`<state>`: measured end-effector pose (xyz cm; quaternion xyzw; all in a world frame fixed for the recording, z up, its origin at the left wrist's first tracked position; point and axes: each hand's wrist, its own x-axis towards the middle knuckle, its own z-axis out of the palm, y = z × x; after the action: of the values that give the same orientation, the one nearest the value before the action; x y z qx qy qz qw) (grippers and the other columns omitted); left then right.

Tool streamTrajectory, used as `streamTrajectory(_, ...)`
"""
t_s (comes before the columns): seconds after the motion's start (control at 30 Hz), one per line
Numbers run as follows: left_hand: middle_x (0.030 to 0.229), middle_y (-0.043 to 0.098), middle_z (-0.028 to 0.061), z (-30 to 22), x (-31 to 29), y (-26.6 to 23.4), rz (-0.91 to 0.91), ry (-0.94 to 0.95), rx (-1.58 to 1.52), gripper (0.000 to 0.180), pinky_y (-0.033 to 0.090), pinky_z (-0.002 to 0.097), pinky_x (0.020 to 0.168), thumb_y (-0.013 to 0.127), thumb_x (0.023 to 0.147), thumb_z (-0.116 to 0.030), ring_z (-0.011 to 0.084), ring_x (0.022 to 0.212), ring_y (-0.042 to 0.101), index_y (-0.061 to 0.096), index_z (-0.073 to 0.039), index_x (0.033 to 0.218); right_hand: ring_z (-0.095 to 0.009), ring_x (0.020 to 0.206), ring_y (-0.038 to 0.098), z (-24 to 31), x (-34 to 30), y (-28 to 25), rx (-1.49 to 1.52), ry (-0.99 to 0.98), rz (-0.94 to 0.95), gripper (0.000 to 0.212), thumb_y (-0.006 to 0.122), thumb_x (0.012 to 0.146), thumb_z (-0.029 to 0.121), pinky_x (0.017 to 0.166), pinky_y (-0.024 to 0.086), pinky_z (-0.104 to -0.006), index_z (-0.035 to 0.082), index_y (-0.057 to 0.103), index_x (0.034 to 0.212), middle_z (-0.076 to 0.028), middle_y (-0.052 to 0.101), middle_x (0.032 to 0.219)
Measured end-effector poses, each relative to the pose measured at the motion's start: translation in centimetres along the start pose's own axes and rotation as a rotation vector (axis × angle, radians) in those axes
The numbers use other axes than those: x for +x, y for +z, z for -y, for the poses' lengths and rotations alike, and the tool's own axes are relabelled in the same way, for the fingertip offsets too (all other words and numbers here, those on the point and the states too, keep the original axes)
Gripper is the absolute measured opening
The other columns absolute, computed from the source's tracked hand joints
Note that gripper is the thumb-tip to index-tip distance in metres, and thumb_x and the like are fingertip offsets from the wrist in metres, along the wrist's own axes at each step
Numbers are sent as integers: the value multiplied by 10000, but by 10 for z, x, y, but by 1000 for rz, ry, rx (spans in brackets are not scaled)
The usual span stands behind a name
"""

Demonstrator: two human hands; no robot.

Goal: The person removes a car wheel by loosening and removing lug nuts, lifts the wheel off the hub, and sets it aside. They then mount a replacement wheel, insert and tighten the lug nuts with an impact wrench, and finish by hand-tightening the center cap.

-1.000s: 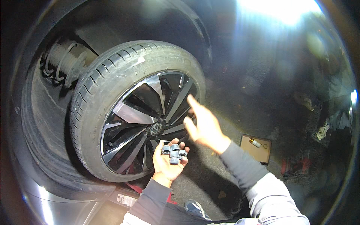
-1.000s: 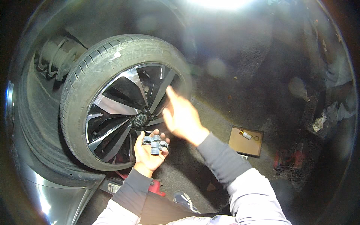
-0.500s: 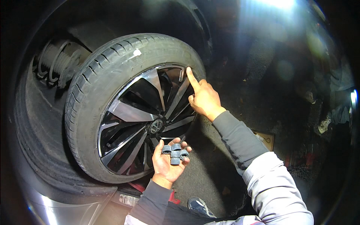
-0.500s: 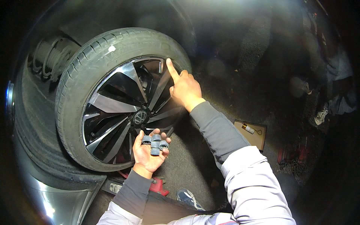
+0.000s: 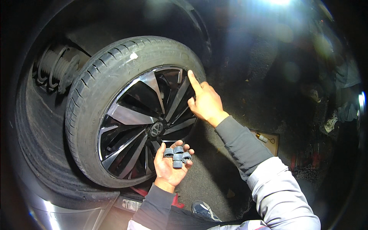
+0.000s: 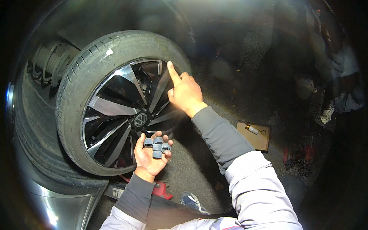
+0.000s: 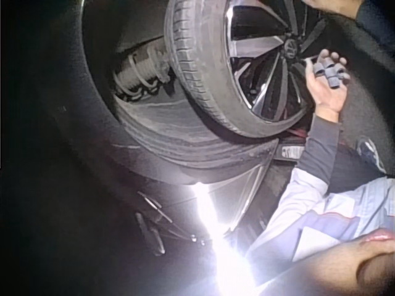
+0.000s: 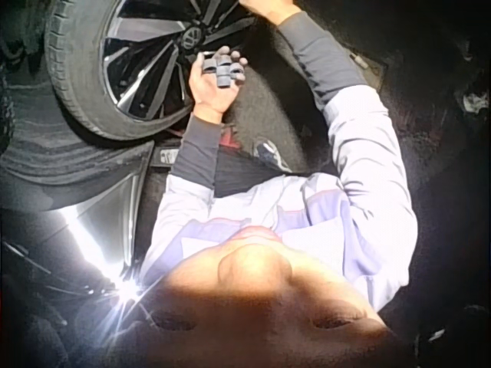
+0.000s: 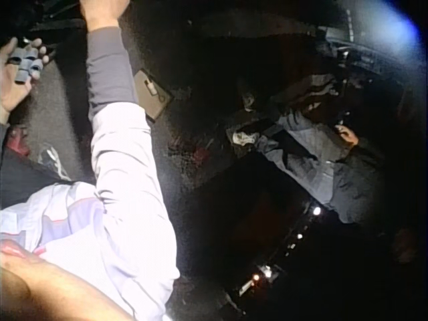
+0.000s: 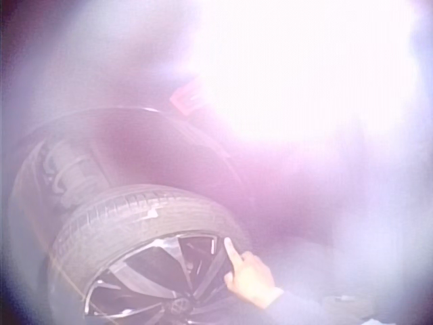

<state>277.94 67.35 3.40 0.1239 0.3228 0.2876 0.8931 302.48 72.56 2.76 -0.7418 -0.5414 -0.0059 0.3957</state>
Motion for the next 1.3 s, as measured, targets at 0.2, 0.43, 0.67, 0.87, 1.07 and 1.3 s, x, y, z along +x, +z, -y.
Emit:
streamTrajectory(0.2,1128,680,129,0,-1,-1,10,3,3,551,549,412,720,511,987,-573,349,1069,630,671,-82,1181,-373,873,654,6,10,1,-51,3,32,942,720,776,186,792,570,-450,236,320,1627,-222,631,1002)
streamTrajectory(0.43,1123,682,128,0,-2,0,28,-7,-5,549,553,413,725,514,986,-573,349,1074,630,673,-85,1180,-364,880,651,3,10,-10,-189,-30,-2,910,713,782,198,801,569,-447,230,350,1616,-215,632,991)
streamTrajectory(0.67,1124,681,125,-1,-4,0,24,5,6,545,546,414,718,539,974,-574,353,1069,624,677,-89,1179,-370,906,651,8,11,-9,-123,-24,22,821,705,791,208,837,561,-453,195,439,1568,-220,645,990)
streamTrajectory(0.87,1134,678,129,-1,-7,3,22,5,-3,547,545,415,719,543,974,-573,358,1067,629,676,-85,1183,-347,884,664,-13,2,-13,9,45,-95,560,721,848,219,835,552,-432,128,620,1391,-196,669,985)
streamTrajectory(1.07,973,699,123,-3,-4,-3,17,-77,59,578,561,417,700,462,1021,-588,325,960,681,689,-68,1128,-83,709,547,-19,-56,-33,522,301,108,400,724,972,313,602,437,-301,7,643,728,-55,626,733)
streamTrajectory(1.3,864,670,116,7,2,-1,103,-258,314,633,547,334,466,393,1023,-679,298,751,714,630,-92,1058,-135,723,670,24,-111,-33,1146,231,953,368,730,970,211,594,552,-275,-44,662,1227,-87,686,964)
